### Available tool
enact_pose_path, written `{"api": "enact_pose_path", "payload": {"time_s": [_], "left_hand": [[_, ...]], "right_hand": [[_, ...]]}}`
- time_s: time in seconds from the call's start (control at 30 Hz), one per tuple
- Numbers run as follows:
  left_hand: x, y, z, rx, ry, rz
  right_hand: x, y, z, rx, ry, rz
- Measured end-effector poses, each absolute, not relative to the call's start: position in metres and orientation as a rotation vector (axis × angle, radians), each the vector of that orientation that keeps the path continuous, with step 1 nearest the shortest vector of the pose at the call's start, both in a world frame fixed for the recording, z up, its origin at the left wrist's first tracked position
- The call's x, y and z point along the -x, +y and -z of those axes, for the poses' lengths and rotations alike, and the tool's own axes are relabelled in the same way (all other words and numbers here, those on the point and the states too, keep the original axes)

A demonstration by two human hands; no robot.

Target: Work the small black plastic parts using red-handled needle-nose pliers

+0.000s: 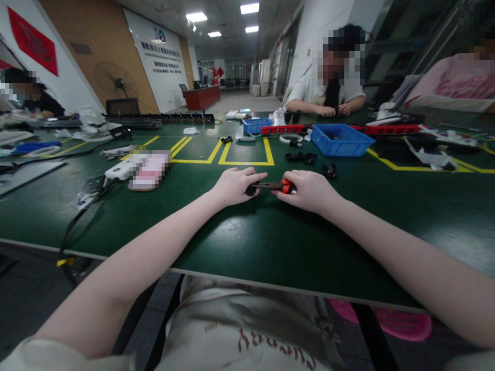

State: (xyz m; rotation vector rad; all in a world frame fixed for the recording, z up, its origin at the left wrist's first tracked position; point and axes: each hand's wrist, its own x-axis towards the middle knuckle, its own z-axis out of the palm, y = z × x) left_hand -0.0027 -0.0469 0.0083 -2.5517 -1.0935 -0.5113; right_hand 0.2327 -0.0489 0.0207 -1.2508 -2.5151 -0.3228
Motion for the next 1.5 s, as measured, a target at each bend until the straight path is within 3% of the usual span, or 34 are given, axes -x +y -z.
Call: {"api": "enact_pose_path", "payload": {"time_s": [0.4,1.1,1.5], "left_hand": [[-0.002,-0.051,-0.010,2.587,-1.287,0.527],[0.000,-0.050,-0.011,2.988,-0.976,0.528],[-0.001,-0.045,-0.018,3.066,-0.947,0.317]], "right_hand": [[-0.236,-0.045,-0.017,1.235,-2.536,0.440],[-0.247,-0.037,-0.020,1.002,-2.666,0.131],[-0.249,-0.037,-0.016,0.987,-2.662,-0.032]]}}
